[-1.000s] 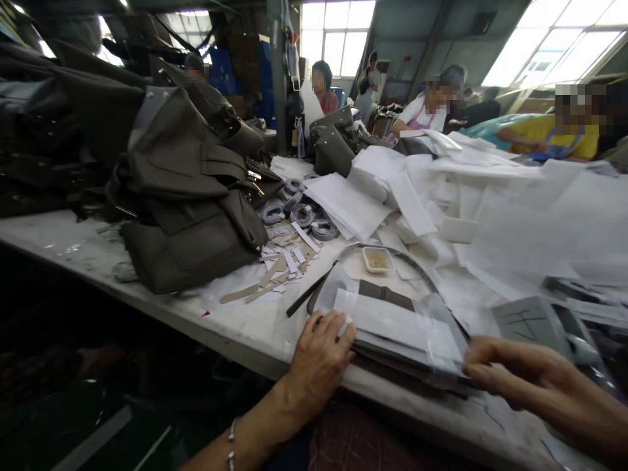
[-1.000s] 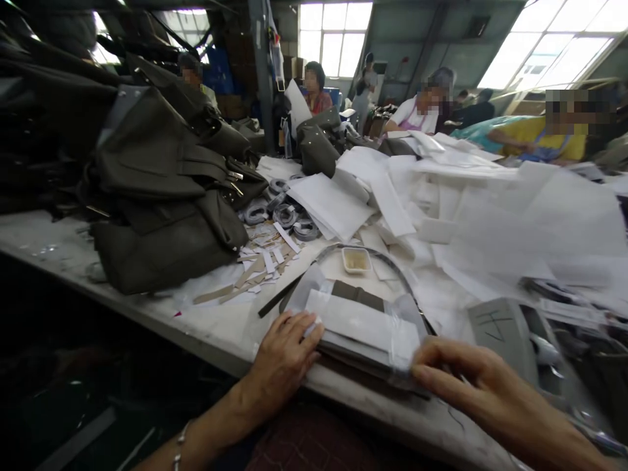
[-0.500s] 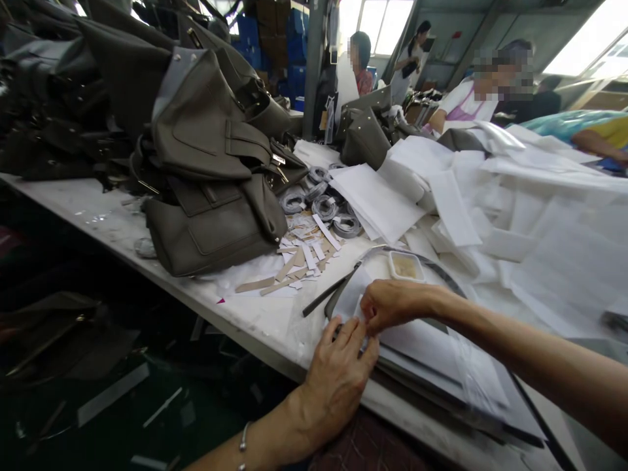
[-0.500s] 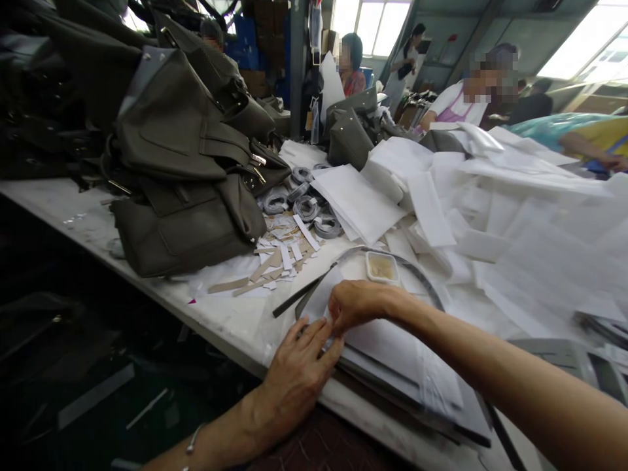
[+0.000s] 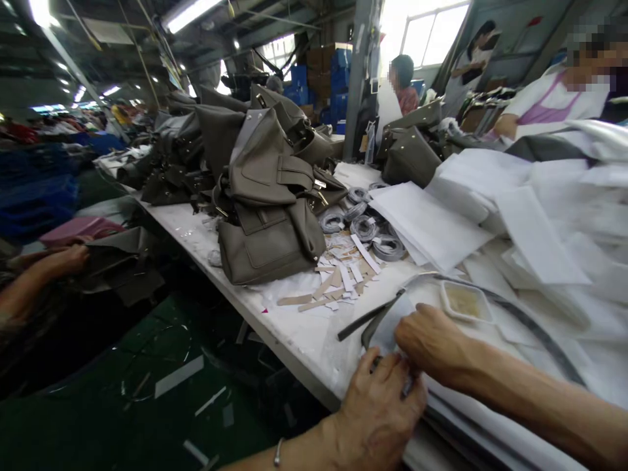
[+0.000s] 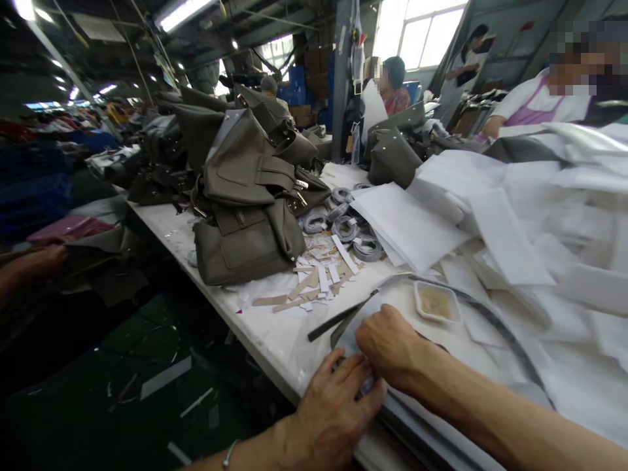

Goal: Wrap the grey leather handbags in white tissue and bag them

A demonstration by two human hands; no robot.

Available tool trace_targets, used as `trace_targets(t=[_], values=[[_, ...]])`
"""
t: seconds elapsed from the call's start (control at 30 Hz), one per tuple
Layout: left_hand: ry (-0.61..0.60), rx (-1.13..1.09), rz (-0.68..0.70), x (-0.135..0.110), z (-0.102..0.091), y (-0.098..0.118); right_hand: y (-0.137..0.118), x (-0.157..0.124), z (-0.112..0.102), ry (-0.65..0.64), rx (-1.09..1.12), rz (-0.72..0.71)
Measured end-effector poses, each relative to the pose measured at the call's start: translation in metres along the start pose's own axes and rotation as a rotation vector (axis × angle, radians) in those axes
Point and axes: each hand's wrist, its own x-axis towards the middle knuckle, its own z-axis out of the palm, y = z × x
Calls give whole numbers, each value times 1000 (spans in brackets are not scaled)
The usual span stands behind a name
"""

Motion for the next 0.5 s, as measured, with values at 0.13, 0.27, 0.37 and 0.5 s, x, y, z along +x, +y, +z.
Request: trace_targets(t=[0.13,0.27,0.37,0.5], values=[[-25,-62,-33,-1,4,-1,13,0,-13,-63,-140,-39],[-29,-95,-35,-1,8,-3,52,-11,-25,42,-139,34],[-12,-116,-39,1,6,-3,65,-28,-33,185,-93,192],[-58,-189,-40,7,-2,-6,41,-47,-23,193,173,209]])
